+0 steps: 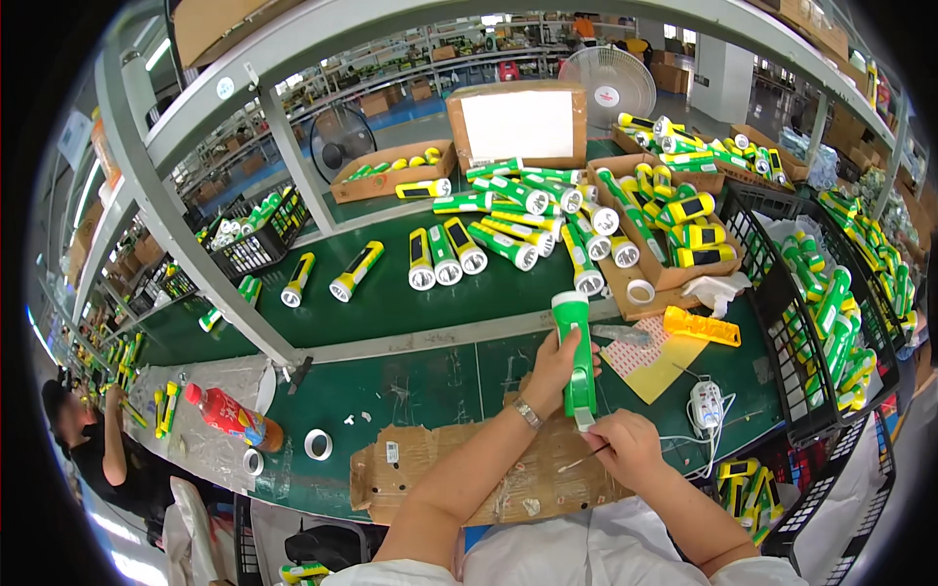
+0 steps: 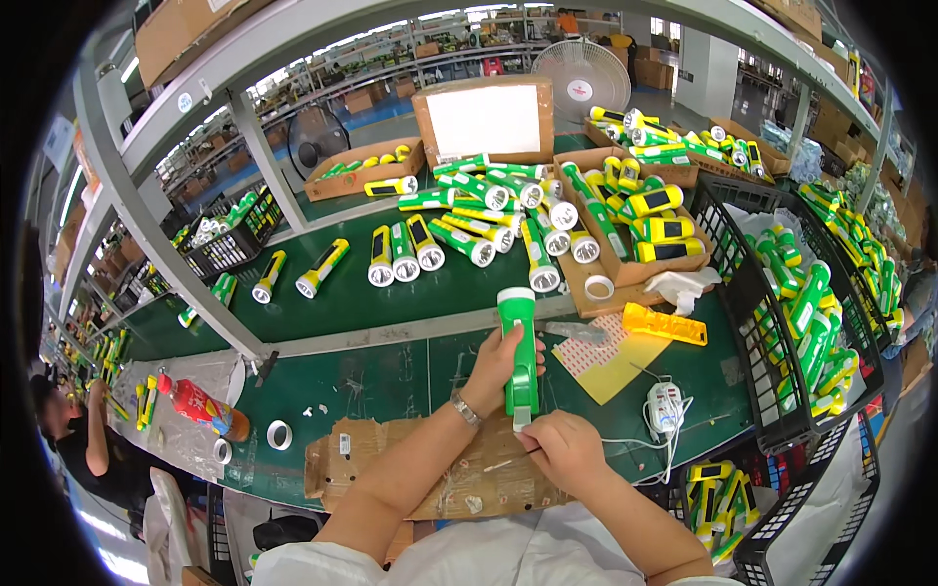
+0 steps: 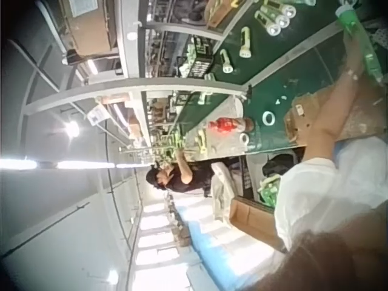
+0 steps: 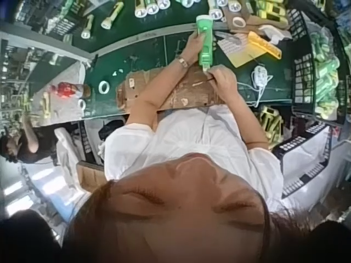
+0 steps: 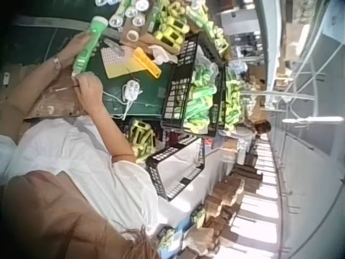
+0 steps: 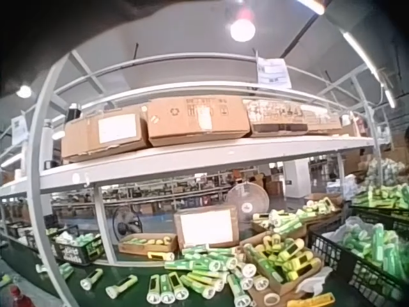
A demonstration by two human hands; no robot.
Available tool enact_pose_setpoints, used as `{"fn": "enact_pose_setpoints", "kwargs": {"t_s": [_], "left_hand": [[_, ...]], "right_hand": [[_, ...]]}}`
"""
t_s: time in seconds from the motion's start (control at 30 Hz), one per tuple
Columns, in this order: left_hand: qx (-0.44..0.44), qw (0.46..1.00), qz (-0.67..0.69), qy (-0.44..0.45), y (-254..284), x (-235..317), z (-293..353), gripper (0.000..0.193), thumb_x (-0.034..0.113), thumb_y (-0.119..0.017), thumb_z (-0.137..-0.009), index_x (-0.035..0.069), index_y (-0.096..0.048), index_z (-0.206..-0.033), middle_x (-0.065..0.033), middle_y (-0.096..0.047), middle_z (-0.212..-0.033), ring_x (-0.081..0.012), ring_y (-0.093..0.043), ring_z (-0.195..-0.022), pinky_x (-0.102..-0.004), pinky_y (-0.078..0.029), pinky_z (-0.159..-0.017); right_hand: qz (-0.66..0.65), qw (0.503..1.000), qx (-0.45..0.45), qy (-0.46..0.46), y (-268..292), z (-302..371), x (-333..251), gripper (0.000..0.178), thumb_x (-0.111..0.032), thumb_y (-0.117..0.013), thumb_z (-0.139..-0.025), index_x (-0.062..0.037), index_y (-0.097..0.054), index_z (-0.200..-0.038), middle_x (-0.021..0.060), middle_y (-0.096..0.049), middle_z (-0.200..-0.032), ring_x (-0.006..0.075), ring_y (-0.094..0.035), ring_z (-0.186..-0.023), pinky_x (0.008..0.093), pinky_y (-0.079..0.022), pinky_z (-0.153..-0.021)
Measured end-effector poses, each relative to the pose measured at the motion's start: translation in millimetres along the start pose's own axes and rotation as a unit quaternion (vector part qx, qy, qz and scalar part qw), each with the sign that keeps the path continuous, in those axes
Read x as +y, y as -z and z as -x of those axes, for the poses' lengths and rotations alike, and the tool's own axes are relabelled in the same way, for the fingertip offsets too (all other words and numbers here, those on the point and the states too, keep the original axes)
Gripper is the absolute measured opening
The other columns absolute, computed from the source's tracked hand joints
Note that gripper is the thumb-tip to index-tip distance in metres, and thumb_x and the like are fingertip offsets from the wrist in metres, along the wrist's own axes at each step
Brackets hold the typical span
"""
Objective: Assembling and labeling plastic flashlight bodies on a factory production line.
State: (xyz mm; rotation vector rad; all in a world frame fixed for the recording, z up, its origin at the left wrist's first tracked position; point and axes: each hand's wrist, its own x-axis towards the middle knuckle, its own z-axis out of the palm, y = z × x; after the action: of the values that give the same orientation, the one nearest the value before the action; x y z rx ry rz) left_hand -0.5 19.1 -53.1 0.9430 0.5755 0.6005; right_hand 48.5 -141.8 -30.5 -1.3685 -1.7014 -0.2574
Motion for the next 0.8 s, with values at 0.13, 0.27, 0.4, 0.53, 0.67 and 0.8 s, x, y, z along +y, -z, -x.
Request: {"fn": "enact_pose_setpoints", "kwargs": {"t_s": [0.13, 0.27, 0.4, 0.53, 0.67, 0.8], "left_hand": [[0.006, 0.999, 0.015, 0.032, 2.2, -2.1, 1.8, 0.033, 0.034, -0.049, -0.090, 0.005, -0.048, -0.105, -0.0113, -0.059, -0.087, -0.0167, -0.058, -0.071, -0.0325, -0.053, -0.061], [0.002, 0.998, 0.025, 0.064, 1.8, 3.9, 2.0, 0.033, 0.034, -0.048, -0.090, 0.005, -0.047, -0.106, -0.0107, -0.058, -0.087, -0.0164, -0.057, -0.071, -0.0324, -0.053, -0.061], [-0.017, 0.999, 0.010, 0.039, -1.2, 4.1, 0.6, 0.031, 0.032, -0.048, -0.091, 0.005, -0.047, -0.106, -0.0097, -0.057, -0.087, -0.0160, -0.057, -0.071, -0.0319, -0.052, -0.061], [-0.041, 0.999, 0.004, -0.011, -3.8, 2.8, 9.6, 0.029, 0.028, -0.047, -0.091, 0.003, -0.046, -0.106, -0.0092, -0.057, -0.087, -0.0158, -0.057, -0.072, -0.0312, -0.052, -0.062], [-0.074, 0.996, -0.022, -0.053, -16.8, 3.0, 22.2, 0.030, 0.029, -0.047, -0.091, 0.003, -0.045, -0.105, -0.0093, -0.057, -0.088, -0.0159, -0.057, -0.075, -0.0325, -0.052, -0.069], [-0.159, 0.985, 0.002, -0.058, -37.6, 13.0, 37.5, 0.041, 0.038, -0.046, -0.090, 0.003, -0.044, -0.111, -0.0117, -0.057, -0.098, -0.0196, -0.057, -0.088, -0.0352, -0.048, -0.081]], "right_hand": [[-0.007, 1.000, 0.012, -0.005, -4.4, 0.2, -2.7, 0.026, -0.001, -0.071, -0.065, -0.0071, -0.050, -0.080, 0.0066, -0.055, -0.064, 0.0240, -0.053, -0.054, 0.0334, -0.041, -0.046], [-0.020, 0.999, 0.022, -0.015, -9.0, -0.2, -1.5, 0.025, 0.000, -0.070, -0.066, -0.0073, -0.050, -0.080, 0.0068, -0.054, -0.063, 0.0231, -0.052, -0.053, 0.0322, -0.041, -0.045], [-0.112, 0.978, 0.030, -0.176, -15.3, 7.3, 1.0, 0.023, -0.008, -0.070, -0.072, -0.0057, -0.050, -0.085, 0.0069, -0.056, -0.073, 0.0152, -0.054, -0.057, 0.0276, -0.041, -0.046], [-0.203, 0.883, 0.065, -0.417, -16.3, -3.6, 4.8, 0.037, -0.016, -0.072, -0.074, -0.0028, -0.045, -0.094, 0.0045, -0.052, -0.079, 0.0080, -0.046, -0.055, 0.0220, -0.038, -0.048], [-0.383, 0.769, 0.016, -0.512, -28.6, 9.5, 24.8, 0.041, -0.041, -0.056, -0.085, -0.0041, -0.046, -0.099, 0.0064, -0.055, -0.081, 0.0052, -0.041, -0.050, 0.0190, -0.032, -0.043], [-0.730, 0.485, -0.066, -0.478, 2.2, 18.3, 20.4, 0.055, -0.060, -0.029, -0.088, -0.0125, -0.050, -0.105, 0.0078, -0.060, -0.085, 0.0051, -0.029, -0.039, 0.0179, -0.022, -0.036]]}}
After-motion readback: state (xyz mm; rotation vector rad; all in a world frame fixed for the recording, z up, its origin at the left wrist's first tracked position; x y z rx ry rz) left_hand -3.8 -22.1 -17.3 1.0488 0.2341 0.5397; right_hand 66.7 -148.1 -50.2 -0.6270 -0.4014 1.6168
